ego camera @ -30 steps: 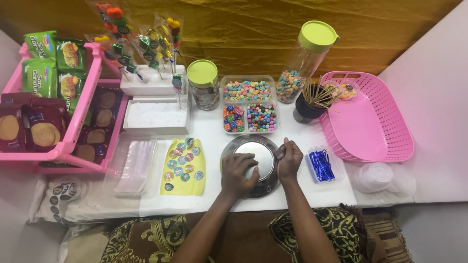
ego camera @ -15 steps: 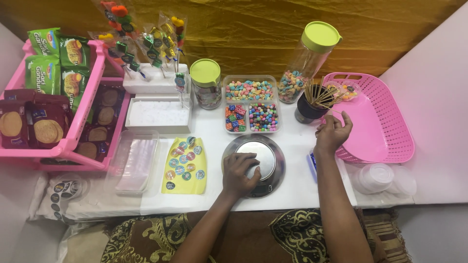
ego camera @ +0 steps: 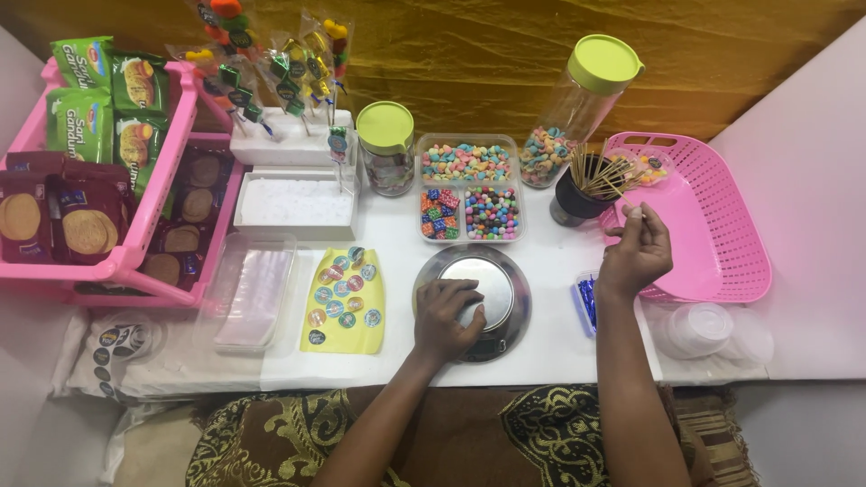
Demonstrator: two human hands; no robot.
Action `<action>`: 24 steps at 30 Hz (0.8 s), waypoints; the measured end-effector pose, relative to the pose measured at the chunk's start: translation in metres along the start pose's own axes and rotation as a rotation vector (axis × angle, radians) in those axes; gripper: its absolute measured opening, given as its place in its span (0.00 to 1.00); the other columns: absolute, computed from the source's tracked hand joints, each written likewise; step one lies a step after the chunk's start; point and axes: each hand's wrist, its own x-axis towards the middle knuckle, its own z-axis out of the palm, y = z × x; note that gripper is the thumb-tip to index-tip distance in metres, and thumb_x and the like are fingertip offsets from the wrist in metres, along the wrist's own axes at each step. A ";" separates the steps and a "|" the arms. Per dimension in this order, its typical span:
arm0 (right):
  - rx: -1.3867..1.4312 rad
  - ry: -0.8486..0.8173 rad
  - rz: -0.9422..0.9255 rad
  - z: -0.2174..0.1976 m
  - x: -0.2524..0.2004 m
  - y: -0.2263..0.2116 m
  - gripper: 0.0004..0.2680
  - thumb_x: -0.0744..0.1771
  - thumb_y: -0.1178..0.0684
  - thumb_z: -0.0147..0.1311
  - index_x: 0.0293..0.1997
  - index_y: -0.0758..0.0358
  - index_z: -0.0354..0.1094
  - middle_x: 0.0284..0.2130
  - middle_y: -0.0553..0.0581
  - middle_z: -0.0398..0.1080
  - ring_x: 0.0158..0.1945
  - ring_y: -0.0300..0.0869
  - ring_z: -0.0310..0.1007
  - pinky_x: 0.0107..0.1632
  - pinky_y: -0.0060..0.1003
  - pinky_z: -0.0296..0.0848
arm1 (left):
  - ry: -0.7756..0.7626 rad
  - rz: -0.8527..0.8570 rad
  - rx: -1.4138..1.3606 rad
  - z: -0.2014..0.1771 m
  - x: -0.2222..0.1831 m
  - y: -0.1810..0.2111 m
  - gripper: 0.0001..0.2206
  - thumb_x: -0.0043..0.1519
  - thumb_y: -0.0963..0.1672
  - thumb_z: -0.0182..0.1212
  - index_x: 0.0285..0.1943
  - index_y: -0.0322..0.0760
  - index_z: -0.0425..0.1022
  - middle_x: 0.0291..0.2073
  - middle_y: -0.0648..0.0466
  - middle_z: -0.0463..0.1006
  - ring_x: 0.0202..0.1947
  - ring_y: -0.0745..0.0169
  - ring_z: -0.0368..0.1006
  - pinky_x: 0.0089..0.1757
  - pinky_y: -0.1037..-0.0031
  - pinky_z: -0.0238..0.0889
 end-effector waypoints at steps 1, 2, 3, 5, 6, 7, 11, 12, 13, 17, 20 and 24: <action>-0.002 -0.001 0.001 -0.002 -0.005 -0.004 0.05 0.71 0.58 0.56 0.50 0.64 0.71 0.37 0.61 0.79 0.25 0.37 0.77 0.17 0.20 0.60 | 0.000 -0.002 0.000 -0.001 0.000 0.002 0.07 0.58 0.49 0.62 0.39 0.50 0.82 0.42 0.61 0.82 0.47 0.63 0.71 0.52 0.63 0.55; 0.000 -0.004 -0.027 -0.004 -0.011 -0.008 0.05 0.70 0.58 0.56 0.50 0.65 0.71 0.37 0.61 0.79 0.26 0.35 0.77 0.17 0.19 0.58 | 0.000 -0.009 -0.007 -0.001 0.001 0.004 0.07 0.58 0.49 0.61 0.39 0.49 0.82 0.42 0.60 0.83 0.46 0.63 0.72 0.52 0.63 0.55; 0.004 -0.007 -0.056 -0.005 -0.015 -0.011 0.05 0.70 0.59 0.56 0.50 0.65 0.71 0.37 0.61 0.79 0.27 0.34 0.76 0.18 0.18 0.57 | 0.003 -0.012 -0.011 -0.002 0.003 0.005 0.07 0.58 0.49 0.61 0.38 0.49 0.82 0.41 0.59 0.83 0.46 0.63 0.72 0.52 0.62 0.55; -0.017 -0.042 -0.083 -0.005 -0.027 -0.026 0.05 0.71 0.59 0.57 0.50 0.67 0.71 0.38 0.63 0.78 0.28 0.35 0.77 0.18 0.18 0.58 | 0.012 0.000 -0.010 0.000 0.001 0.001 0.07 0.58 0.49 0.62 0.38 0.49 0.82 0.41 0.60 0.83 0.46 0.63 0.72 0.52 0.63 0.55; -0.040 -0.075 -0.109 -0.006 -0.034 -0.033 0.05 0.71 0.60 0.58 0.50 0.69 0.71 0.39 0.65 0.78 0.29 0.36 0.77 0.18 0.18 0.59 | 0.021 0.011 -0.010 0.001 -0.001 -0.001 0.07 0.58 0.49 0.62 0.38 0.50 0.82 0.42 0.61 0.83 0.46 0.64 0.72 0.52 0.63 0.55; -0.039 -0.078 -0.108 -0.007 -0.038 -0.033 0.05 0.71 0.60 0.58 0.50 0.69 0.71 0.39 0.65 0.78 0.29 0.36 0.77 0.18 0.18 0.59 | 0.022 0.009 -0.009 0.000 0.000 0.000 0.07 0.58 0.49 0.62 0.38 0.50 0.82 0.42 0.61 0.83 0.46 0.64 0.72 0.52 0.63 0.55; -0.085 -0.207 -0.218 -0.007 -0.068 -0.050 0.04 0.71 0.64 0.57 0.48 0.75 0.73 0.34 0.68 0.77 0.32 0.41 0.78 0.26 0.24 0.66 | 0.018 0.015 -0.029 0.000 0.001 0.000 0.07 0.58 0.49 0.62 0.39 0.49 0.82 0.42 0.60 0.82 0.46 0.62 0.72 0.52 0.63 0.55; -0.088 -0.256 -0.248 -0.005 -0.080 -0.058 0.04 0.70 0.66 0.57 0.47 0.76 0.74 0.31 0.69 0.77 0.33 0.43 0.78 0.31 0.27 0.70 | 0.017 0.029 -0.035 0.000 0.000 -0.002 0.07 0.59 0.49 0.61 0.39 0.48 0.81 0.42 0.59 0.82 0.46 0.62 0.72 0.52 0.64 0.55; -0.089 -0.258 -0.248 -0.005 -0.091 -0.061 0.04 0.70 0.66 0.57 0.47 0.76 0.74 0.31 0.69 0.77 0.33 0.43 0.78 0.31 0.27 0.70 | 0.018 0.028 -0.035 0.001 -0.001 -0.003 0.07 0.59 0.49 0.61 0.39 0.48 0.81 0.42 0.59 0.82 0.46 0.62 0.72 0.52 0.64 0.55; -0.217 -0.586 -0.195 -0.009 -0.134 -0.062 0.02 0.64 0.58 0.66 0.38 0.59 0.81 0.28 0.57 0.80 0.23 0.39 0.74 0.23 0.28 0.66 | 0.064 0.001 -0.163 0.001 -0.002 -0.010 0.10 0.66 0.48 0.52 0.41 0.48 0.81 0.42 0.60 0.82 0.46 0.63 0.73 0.52 0.67 0.56; -0.203 -0.840 -0.245 -0.012 -0.151 -0.072 0.03 0.62 0.57 0.68 0.35 0.55 0.83 0.26 0.53 0.81 0.21 0.39 0.75 0.23 0.30 0.69 | 0.108 -0.067 -0.320 0.002 -0.003 -0.018 0.15 0.69 0.48 0.44 0.40 0.47 0.79 0.39 0.58 0.81 0.44 0.62 0.74 0.50 0.68 0.58; -0.132 -1.165 -0.366 -0.013 -0.159 -0.087 0.02 0.63 0.58 0.65 0.35 0.60 0.82 0.28 0.59 0.82 0.27 0.49 0.82 0.28 0.39 0.77 | 0.164 -0.141 -0.489 -0.006 0.004 -0.015 0.17 0.71 0.47 0.43 0.34 0.43 0.77 0.33 0.56 0.80 0.40 0.58 0.74 0.48 0.69 0.59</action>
